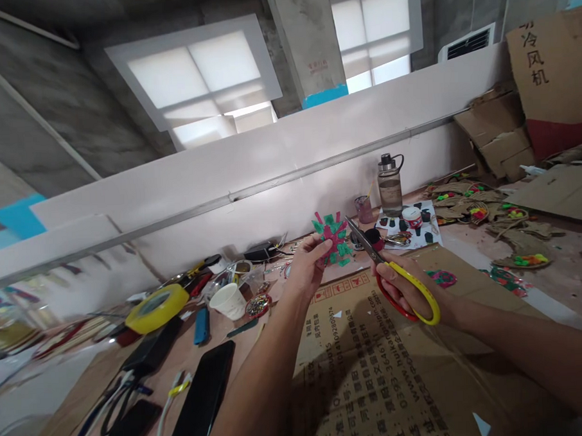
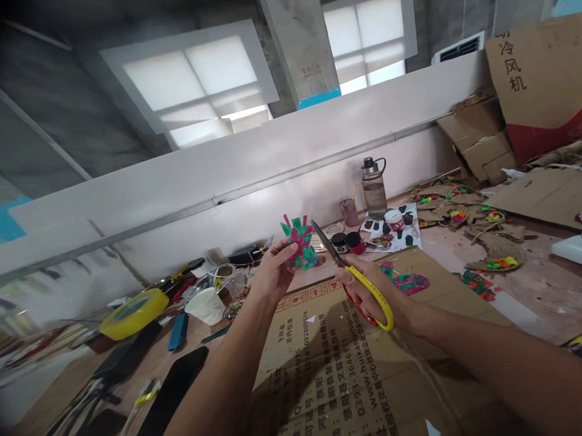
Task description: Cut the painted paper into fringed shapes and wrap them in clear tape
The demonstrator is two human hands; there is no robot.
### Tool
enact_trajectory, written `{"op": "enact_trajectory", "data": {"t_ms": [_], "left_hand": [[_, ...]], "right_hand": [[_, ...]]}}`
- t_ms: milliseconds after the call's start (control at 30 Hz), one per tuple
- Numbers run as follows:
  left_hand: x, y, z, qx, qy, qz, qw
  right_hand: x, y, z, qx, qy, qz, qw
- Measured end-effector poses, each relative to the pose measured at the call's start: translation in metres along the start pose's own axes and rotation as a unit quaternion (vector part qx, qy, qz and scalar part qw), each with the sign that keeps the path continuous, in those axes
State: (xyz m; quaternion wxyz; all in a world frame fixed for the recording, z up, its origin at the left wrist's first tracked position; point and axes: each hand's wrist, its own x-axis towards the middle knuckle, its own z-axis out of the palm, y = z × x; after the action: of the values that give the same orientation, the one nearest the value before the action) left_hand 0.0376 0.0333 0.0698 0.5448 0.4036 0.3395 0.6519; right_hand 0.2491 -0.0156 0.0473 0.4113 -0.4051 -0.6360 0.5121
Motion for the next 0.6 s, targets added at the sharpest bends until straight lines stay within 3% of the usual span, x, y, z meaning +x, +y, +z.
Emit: {"op": "enact_trajectory", "data": {"t_ms": [233,600], "left_hand": [[0.004,-0.005,-0.004,-0.059,0.041,0.017,0.997],[-0.005,-0.010,0.010,-0.042,0.011,0.008,0.999]], "right_hand": [[-0.001,-0.002,0.002,0.004,-0.039,-0.014,0.999],[0.003,0.000,0.005,0.041,-0.028,0.000,0.999]]}}
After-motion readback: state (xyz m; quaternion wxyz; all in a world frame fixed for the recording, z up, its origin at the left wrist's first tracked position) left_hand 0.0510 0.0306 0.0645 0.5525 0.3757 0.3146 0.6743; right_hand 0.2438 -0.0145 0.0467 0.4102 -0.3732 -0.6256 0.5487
